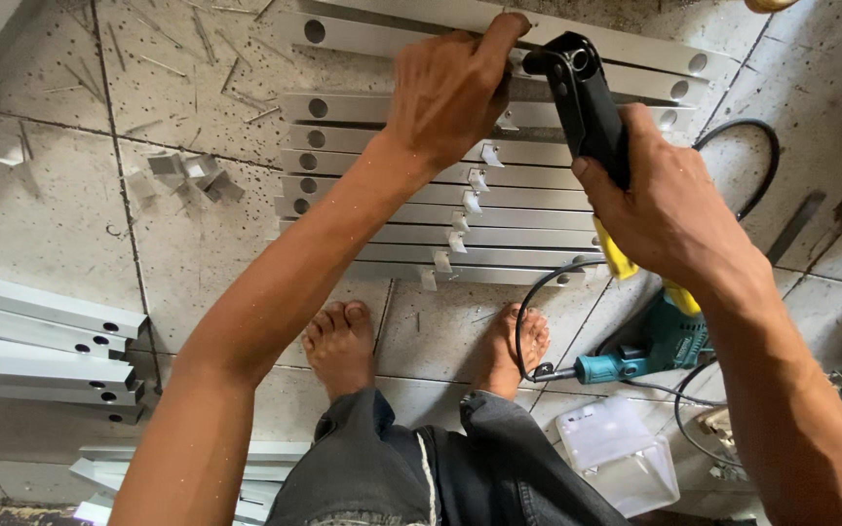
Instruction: The person joins metal slats together using a hand riveter.
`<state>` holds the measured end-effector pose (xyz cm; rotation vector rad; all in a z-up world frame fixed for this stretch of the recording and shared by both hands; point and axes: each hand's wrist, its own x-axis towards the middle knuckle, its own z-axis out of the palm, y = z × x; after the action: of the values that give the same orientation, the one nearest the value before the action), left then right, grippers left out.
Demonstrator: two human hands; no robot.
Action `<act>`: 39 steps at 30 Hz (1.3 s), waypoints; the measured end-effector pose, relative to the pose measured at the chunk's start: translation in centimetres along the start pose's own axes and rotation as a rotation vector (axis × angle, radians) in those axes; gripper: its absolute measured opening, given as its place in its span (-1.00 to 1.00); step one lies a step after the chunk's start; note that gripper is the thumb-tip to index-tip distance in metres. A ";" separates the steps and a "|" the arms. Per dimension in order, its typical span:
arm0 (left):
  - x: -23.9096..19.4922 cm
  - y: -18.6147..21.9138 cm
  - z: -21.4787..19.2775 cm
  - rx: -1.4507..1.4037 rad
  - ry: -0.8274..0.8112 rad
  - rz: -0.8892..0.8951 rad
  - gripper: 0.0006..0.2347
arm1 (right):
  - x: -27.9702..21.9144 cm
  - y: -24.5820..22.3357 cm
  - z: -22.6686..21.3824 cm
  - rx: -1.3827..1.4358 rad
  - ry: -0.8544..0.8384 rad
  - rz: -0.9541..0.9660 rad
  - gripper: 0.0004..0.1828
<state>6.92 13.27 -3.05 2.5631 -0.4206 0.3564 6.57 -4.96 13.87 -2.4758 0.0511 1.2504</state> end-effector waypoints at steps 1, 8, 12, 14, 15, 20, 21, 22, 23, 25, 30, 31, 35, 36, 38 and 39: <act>0.0 -0.1 0.2 -0.001 0.001 -0.001 -0.66 | 0.0 -0.7 -0.2 -0.001 0.000 0.000 -0.60; -0.5 -0.3 0.0 -0.044 -0.012 -0.004 -0.61 | 1.0 -1.4 -1.0 -0.174 -0.104 0.034 -0.77; -2.6 0.0 -0.1 -0.418 0.021 -0.063 -0.40 | 0.6 -1.8 -0.6 -0.069 -0.046 0.001 -0.39; -2.5 5.7 -4.6 -0.773 -0.012 -0.472 -0.59 | 0.7 -1.7 -0.3 -0.068 -0.037 0.015 -0.28; -2.3 8.7 -6.8 -1.131 -0.067 -0.880 -0.69 | 0.7 -1.6 -0.2 -0.063 -0.026 0.039 -0.18; 1.8 11.6 -1.4 -1.625 -0.049 -1.245 -0.41 | 1.1 -0.5 0.2 -0.042 -0.034 -0.072 -0.12; 2.4 12.2 0.6 -1.781 0.172 -1.353 -0.51 | 1.1 0.1 0.5 -0.021 -0.014 -0.138 -0.08; 2.0 12.3 0.7 -1.786 0.173 -1.356 -0.51 | 0.6 0.2 0.4 -0.026 -0.016 -0.134 -0.08; 1.8 12.2 1.0 -1.856 0.168 -1.331 -0.50 | 0.5 0.3 0.2 0.023 -0.094 -0.063 0.07; 1.4 12.1 1.5 -1.929 0.162 -1.312 -0.48 | 0.1 2.7 0.9 0.069 -0.177 0.013 0.24; 1.0 12.7 1.6 -1.879 0.186 -1.304 -0.50 | 0.5 5.7 4.7 0.062 -0.091 0.277 -0.67; 0.8 12.9 2.6 -1.883 0.188 -1.299 -0.50 | 1.7 8.6 6.5 0.059 -0.086 0.277 -0.67; 0.2 13.6 4.3 -1.843 0.272 -1.272 -0.43 | 4.1 16.2 11.7 -0.049 0.310 -0.042 -0.81; 0.4 13.5 4.2 -1.793 0.254 -1.265 -0.42 | 4.6 17.0 12.2 -0.070 0.377 -0.081 -0.80; -0.3 13.1 5.3 -1.820 0.229 -1.241 -0.44 | 1.9 9.6 7.8 -0.194 0.182 0.092 -0.76; -0.7 12.9 6.0 -1.842 0.195 -1.221 -0.47 | 0.5 5.9 5.7 -0.311 -0.015 0.273 -0.61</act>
<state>2.59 -0.32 -2.51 0.6133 0.6615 -0.2259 1.34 -8.48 8.61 -2.7978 0.2118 1.4848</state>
